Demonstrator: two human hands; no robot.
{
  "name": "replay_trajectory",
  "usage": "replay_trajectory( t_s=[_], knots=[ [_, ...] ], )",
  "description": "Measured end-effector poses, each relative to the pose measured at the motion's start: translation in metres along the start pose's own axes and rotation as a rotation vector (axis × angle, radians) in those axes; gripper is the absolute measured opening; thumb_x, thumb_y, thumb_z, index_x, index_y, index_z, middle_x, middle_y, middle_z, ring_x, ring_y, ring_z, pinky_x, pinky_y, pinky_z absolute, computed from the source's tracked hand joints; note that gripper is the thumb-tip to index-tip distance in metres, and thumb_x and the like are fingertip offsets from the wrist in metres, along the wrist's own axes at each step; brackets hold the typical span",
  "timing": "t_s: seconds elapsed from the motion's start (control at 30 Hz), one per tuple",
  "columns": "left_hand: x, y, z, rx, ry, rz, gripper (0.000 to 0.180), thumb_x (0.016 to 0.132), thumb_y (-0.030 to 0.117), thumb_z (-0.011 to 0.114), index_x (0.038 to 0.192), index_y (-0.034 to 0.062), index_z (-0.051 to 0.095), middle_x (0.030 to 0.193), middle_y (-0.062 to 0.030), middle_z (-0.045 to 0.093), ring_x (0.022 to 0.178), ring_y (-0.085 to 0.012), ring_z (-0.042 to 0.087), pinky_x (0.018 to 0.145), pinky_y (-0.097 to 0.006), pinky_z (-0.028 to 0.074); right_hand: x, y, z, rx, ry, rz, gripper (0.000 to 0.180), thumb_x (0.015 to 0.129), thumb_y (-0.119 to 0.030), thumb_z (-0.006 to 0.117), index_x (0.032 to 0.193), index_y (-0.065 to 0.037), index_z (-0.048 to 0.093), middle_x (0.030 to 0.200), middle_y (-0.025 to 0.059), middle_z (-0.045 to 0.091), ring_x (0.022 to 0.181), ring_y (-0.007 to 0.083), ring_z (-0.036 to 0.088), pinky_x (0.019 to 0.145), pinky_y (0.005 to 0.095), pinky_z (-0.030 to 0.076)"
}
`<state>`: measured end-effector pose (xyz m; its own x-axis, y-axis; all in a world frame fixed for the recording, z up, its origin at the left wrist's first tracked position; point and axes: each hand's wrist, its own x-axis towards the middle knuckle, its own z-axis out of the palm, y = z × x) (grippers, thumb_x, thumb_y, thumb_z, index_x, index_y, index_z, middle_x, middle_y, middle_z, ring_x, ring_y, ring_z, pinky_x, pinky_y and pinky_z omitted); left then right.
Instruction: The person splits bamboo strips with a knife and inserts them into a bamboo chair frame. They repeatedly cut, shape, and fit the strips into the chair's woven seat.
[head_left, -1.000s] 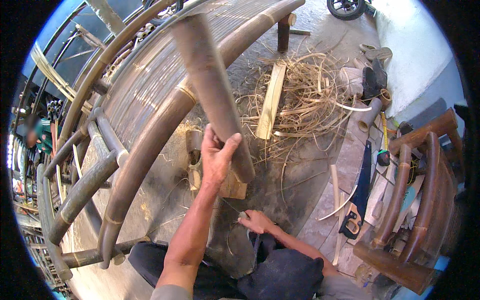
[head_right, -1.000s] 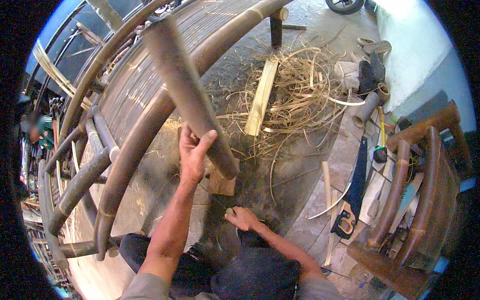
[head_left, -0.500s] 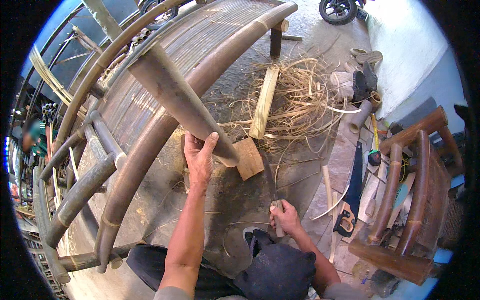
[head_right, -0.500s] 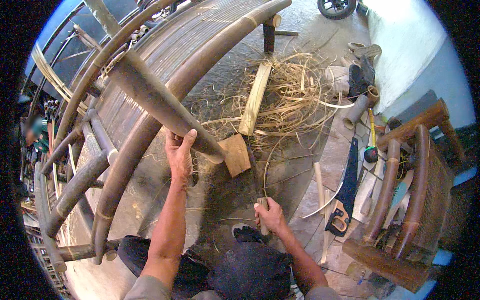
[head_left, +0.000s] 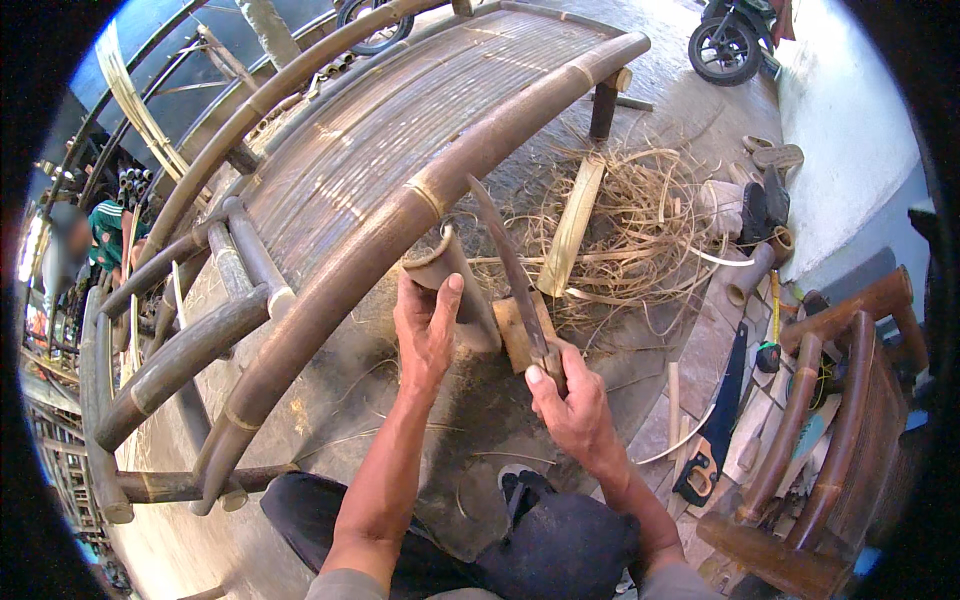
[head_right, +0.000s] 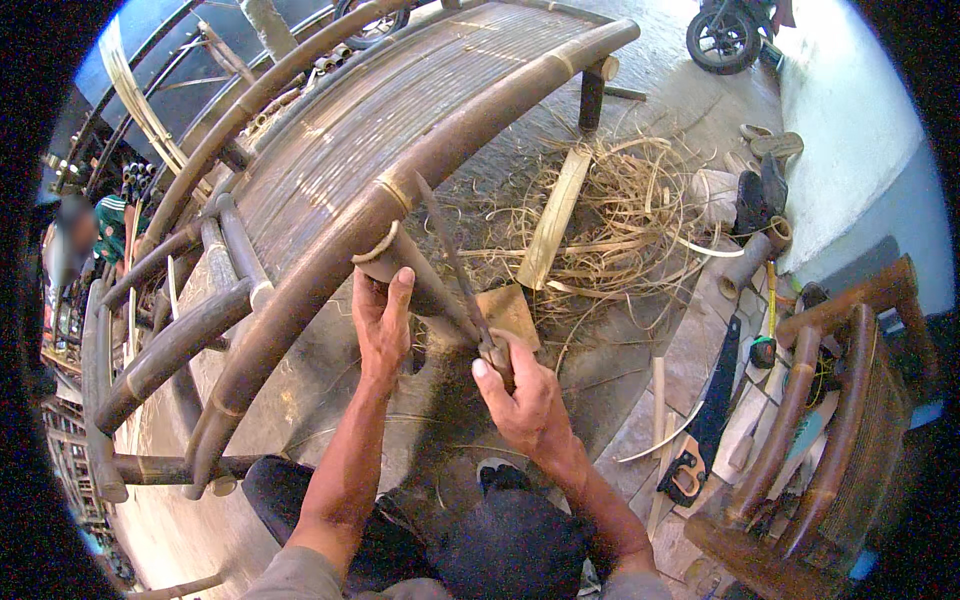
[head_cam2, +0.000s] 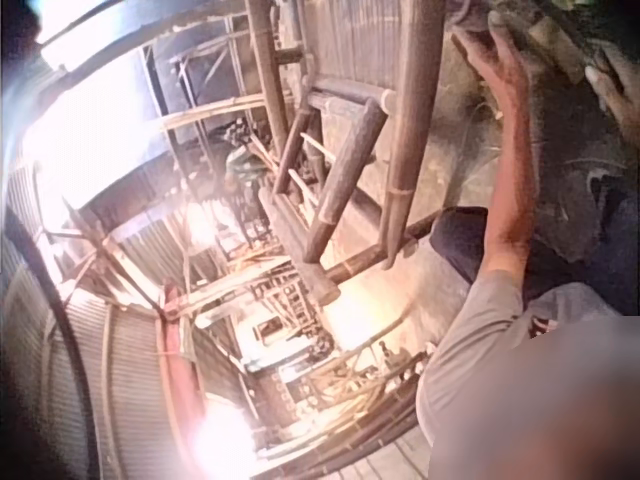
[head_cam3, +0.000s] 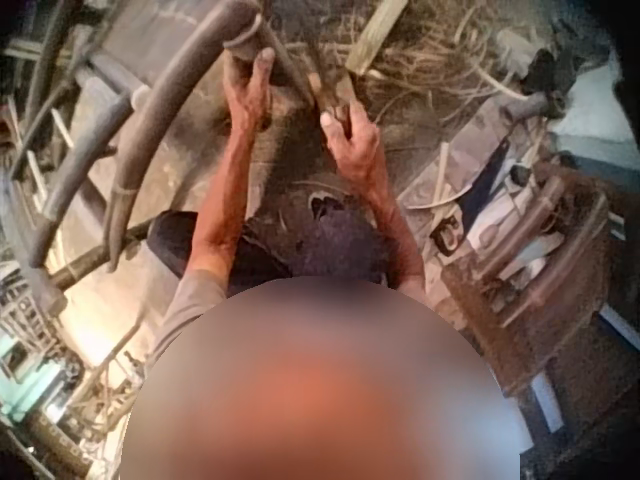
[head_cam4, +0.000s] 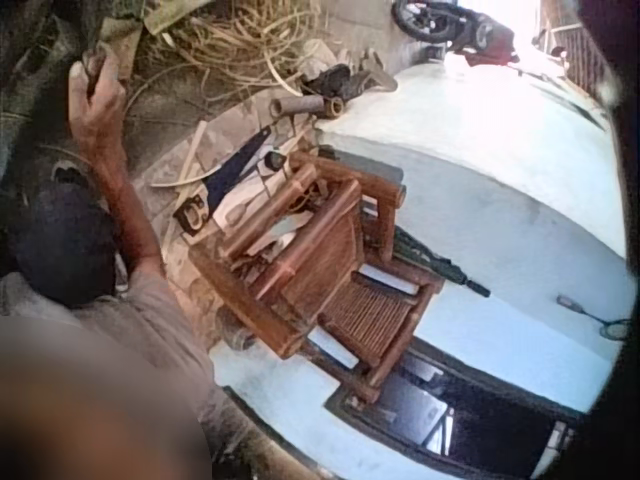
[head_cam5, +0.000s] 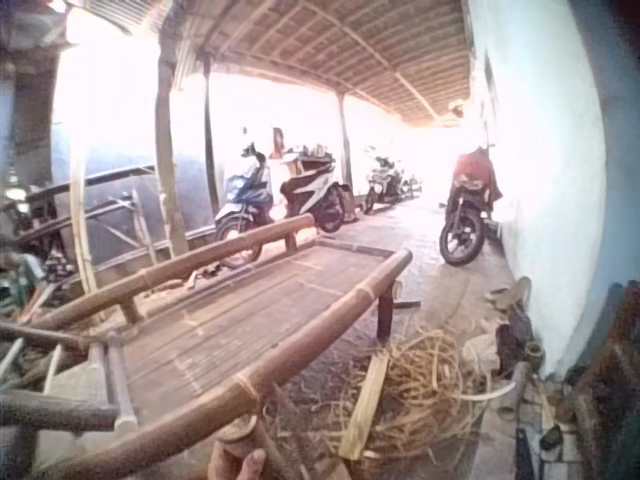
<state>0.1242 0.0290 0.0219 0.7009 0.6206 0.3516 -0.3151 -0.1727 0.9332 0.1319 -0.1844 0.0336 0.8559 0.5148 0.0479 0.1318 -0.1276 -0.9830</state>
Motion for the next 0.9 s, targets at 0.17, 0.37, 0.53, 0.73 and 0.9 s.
replay_trajectory(
  t_s=[0.17,0.37,0.53,0.73,0.9],
  knots=[
    [-0.004,0.030,-0.002,0.221,-0.075,0.001,0.028,0.105,0.026,0.061,0.122,0.0030,0.058,0.093,-0.0026,0.063,0.086,-0.0106,0.054,0.079,-0.029,0.047,0.023,-0.047,0.009,-0.030,-0.043,-0.165,0.043,0.099,-0.022,0.064,0.129,0.006,0.054,0.091,0.0195,0.070,0.081,0.0293,0.072,0.073,0.0383,0.056],
    [-0.015,0.045,-0.004,0.338,-0.137,0.053,0.030,0.107,0.029,0.055,0.117,0.0021,0.062,0.075,-0.0035,0.058,0.071,-0.0111,0.052,0.065,-0.030,0.046,0.032,-0.061,0.015,-0.128,-0.045,-0.243,0.045,0.099,-0.023,0.064,0.131,0.005,0.053,0.095,0.0255,0.070,0.088,0.0414,0.071,0.076,0.0454,0.056],
    [-0.018,0.050,-0.002,0.394,-0.157,-0.026,0.030,0.107,0.030,0.056,0.115,0.0021,0.063,0.075,-0.0049,0.061,0.069,-0.0105,0.053,0.062,-0.030,0.045,0.031,-0.057,0.016,-0.164,-0.048,-0.276,0.043,0.099,-0.021,0.064,0.132,0.004,0.052,0.087,0.0180,0.066,0.075,0.0287,0.066,0.070,0.0389,0.054],
    [-0.018,0.051,0.001,0.367,-0.169,-0.036,0.027,0.106,0.027,0.056,0.114,0.0022,0.065,0.075,-0.0038,0.064,0.068,-0.0086,0.053,0.061,-0.028,0.046,0.029,-0.051,0.017,-0.226,-0.009,-0.345,0.043,0.098,-0.020,0.065,0.133,0.004,0.052,0.087,0.0194,0.067,0.075,0.0326,0.068,0.070,0.0398,0.054],
    [-0.018,0.053,0.006,0.333,-0.174,-0.052,0.024,0.105,0.020,0.056,0.119,0.0028,0.067,0.081,-0.0056,0.070,0.071,-0.0085,0.058,0.064,-0.028,0.048,0.027,-0.048,0.018,-0.429,0.057,-0.393,0.049,0.096,-0.021,0.068,0.135,0.004,0.051,0.102,0.0248,0.068,0.087,0.0401,0.071,0.071,0.0446,0.057]
  ],
)
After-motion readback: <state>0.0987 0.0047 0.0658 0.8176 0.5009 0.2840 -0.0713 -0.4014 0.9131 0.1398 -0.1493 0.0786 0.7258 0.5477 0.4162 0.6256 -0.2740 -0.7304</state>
